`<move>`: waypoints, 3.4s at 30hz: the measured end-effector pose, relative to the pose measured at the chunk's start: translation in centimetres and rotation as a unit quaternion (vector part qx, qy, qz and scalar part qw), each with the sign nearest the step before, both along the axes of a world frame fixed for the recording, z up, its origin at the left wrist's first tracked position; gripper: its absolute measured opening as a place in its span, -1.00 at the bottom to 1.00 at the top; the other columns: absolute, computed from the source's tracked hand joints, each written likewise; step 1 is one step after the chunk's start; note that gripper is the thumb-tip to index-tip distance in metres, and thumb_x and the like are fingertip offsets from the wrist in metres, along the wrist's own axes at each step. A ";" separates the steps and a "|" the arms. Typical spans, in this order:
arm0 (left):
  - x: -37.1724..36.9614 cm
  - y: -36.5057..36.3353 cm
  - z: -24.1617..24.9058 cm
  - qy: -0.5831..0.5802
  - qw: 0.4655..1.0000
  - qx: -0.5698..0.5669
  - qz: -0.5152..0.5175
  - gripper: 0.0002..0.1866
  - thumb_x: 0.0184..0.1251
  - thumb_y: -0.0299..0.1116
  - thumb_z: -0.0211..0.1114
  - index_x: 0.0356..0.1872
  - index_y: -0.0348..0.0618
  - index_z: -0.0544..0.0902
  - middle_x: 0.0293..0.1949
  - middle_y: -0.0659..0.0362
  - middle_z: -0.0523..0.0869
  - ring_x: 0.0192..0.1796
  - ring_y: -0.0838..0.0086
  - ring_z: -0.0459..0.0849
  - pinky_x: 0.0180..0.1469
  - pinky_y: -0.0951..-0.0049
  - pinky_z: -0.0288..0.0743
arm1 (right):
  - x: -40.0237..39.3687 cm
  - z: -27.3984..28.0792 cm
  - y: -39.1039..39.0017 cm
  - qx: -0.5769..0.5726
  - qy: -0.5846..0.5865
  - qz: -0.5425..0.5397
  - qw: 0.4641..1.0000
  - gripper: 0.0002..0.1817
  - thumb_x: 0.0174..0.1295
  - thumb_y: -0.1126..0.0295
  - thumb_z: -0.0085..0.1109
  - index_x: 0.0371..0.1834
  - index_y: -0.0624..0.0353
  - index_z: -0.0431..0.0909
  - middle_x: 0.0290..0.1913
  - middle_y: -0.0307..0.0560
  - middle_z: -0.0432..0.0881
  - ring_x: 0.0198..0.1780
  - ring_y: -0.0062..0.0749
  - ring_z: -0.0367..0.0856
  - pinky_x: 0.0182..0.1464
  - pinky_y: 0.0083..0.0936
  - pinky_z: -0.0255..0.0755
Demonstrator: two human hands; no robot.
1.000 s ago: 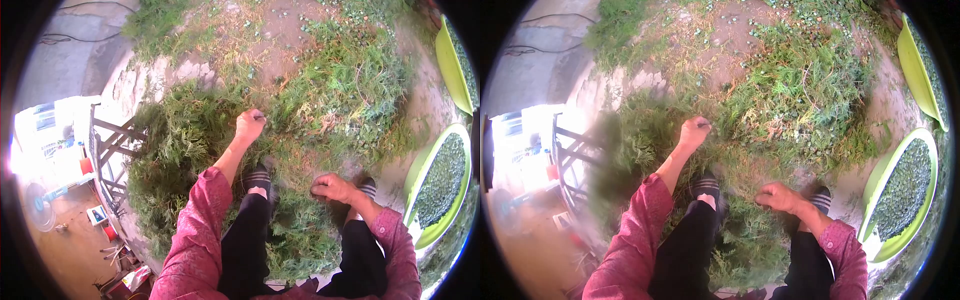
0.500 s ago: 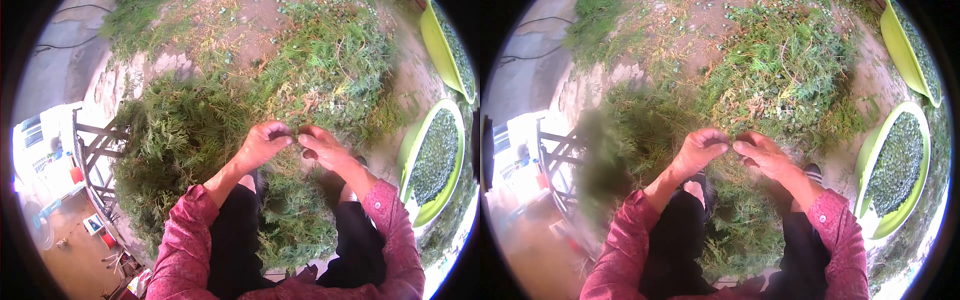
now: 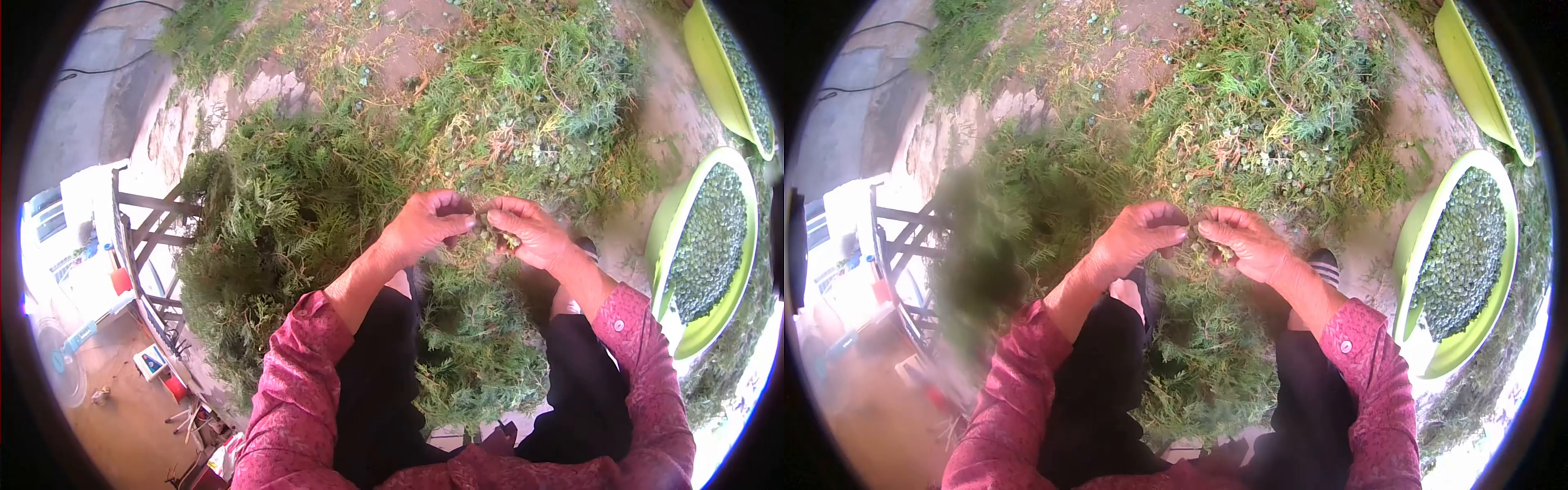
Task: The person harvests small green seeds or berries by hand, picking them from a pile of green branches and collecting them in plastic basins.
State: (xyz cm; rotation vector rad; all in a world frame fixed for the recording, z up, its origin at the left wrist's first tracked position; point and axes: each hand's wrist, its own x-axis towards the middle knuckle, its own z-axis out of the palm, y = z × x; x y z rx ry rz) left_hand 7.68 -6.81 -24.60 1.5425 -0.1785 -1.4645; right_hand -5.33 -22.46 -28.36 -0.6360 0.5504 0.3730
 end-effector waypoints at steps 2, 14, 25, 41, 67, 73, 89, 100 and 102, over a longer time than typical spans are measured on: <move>-0.3 0.1 0.0 0.043 0.999 0.015 -0.007 -0.73 0.16 -0.27 0.29 -0.23 -0.25 0.55 -0.42 0.23 0.61 -0.45 0.60 0.52 -0.33 0.59 0.42 | -0.2 0.1 0.0 0.006 0.004 -0.009 1.000 -0.75 0.19 0.21 0.16 -0.23 0.15 0.50 -0.35 -0.32 0.52 -0.40 -0.64 0.46 -0.44 -0.66 0.37; -2.1 -0.2 -0.2 0.059 0.998 0.002 0.023 -0.74 0.11 -0.28 0.34 -0.32 -0.25 0.55 -0.45 0.22 0.60 -0.45 0.62 0.53 -0.35 0.59 0.46 | -1.1 -0.5 -0.1 0.097 0.070 -0.063 0.991 -0.64 0.17 0.00 0.12 -0.18 0.04 0.49 -0.28 -0.29 0.51 -0.27 -0.52 0.47 -0.34 -0.48 0.42; -3.8 0.0 -0.6 -0.133 0.988 0.017 -0.072 -0.75 0.17 -0.30 0.29 -0.29 -0.31 0.56 -0.48 0.24 0.61 -0.42 0.65 0.56 -0.34 0.59 0.48 | -1.6 -1.0 -0.1 0.067 0.063 -0.028 0.995 -0.43 0.08 -0.23 0.04 -0.12 0.03 0.47 -0.20 -0.25 0.52 -0.16 -0.48 0.46 -0.24 -0.43 0.39; -3.0 0.2 -1.6 0.127 0.991 0.039 0.018 -0.82 0.16 -0.32 0.26 -0.42 -0.26 0.58 -0.64 0.18 0.56 -0.62 0.53 0.48 -0.56 0.55 0.34 | -1.3 -0.1 0.0 -0.132 -0.055 0.129 0.981 -0.60 0.16 -0.01 0.13 -0.33 0.14 0.51 -0.52 -0.37 0.42 -0.46 -0.73 0.35 -0.50 -0.71 0.26; -4.1 0.1 2.3 0.193 0.980 -0.021 -0.036 -0.90 0.11 -0.46 0.16 -0.54 -0.22 0.57 -0.61 0.27 0.54 -0.55 0.65 0.44 -0.48 0.65 0.28 | -2.2 -0.8 -3.4 -0.035 0.095 0.039 0.994 -0.83 0.18 0.31 0.13 -0.39 0.20 0.46 -0.58 -0.26 0.42 -0.69 -0.72 0.27 -0.74 -0.74 0.12; -4.0 0.1 1.3 0.100 0.994 0.006 0.037 -0.84 0.24 -0.32 0.17 -0.42 -0.20 0.57 -0.49 0.30 0.54 -0.46 0.67 0.44 -0.35 0.67 0.33 | -1.4 0.3 -0.8 0.119 0.083 -0.023 0.989 -0.66 0.12 0.12 0.21 -0.22 0.16 0.46 -0.45 -0.23 0.48 -0.52 -0.67 0.42 -0.63 -0.79 0.16; -4.1 0.5 1.7 0.171 0.985 0.019 0.032 -0.85 0.14 -0.39 0.12 -0.56 -0.21 0.51 -0.61 0.26 0.46 -0.51 0.57 0.41 -0.38 0.56 0.33 | -0.1 3.6 -1.9 -0.085 -0.104 0.254 0.958 -0.70 0.17 0.17 0.15 -0.35 0.23 0.50 -0.58 -0.31 0.43 -0.62 -0.74 0.33 -0.64 -0.79 0.17; -3.6 2.3 2.8 0.219 0.975 -0.021 0.030 -0.84 0.05 -0.42 0.14 -0.65 -0.22 0.48 -0.66 0.23 0.44 -0.52 0.48 0.43 -0.40 0.50 0.30 | -2.3 2.9 -2.4 0.105 0.022 0.145 0.984 -0.77 0.25 0.27 0.00 -0.23 0.25 0.40 -0.47 -0.11 0.51 -0.65 -0.70 0.31 -0.74 -0.79 0.12; -3.3 1.9 3.1 0.170 0.985 -0.002 -0.006 -0.85 0.07 -0.44 0.12 -0.64 -0.22 0.49 -0.65 0.26 0.45 -0.53 0.56 0.41 -0.42 0.55 0.27 | -1.5 3.4 -1.8 0.118 0.044 0.138 0.982 -0.70 0.21 0.27 0.12 -0.16 0.25 0.35 -0.41 -0.12 0.54 -0.64 -0.74 0.30 -0.72 -0.81 0.08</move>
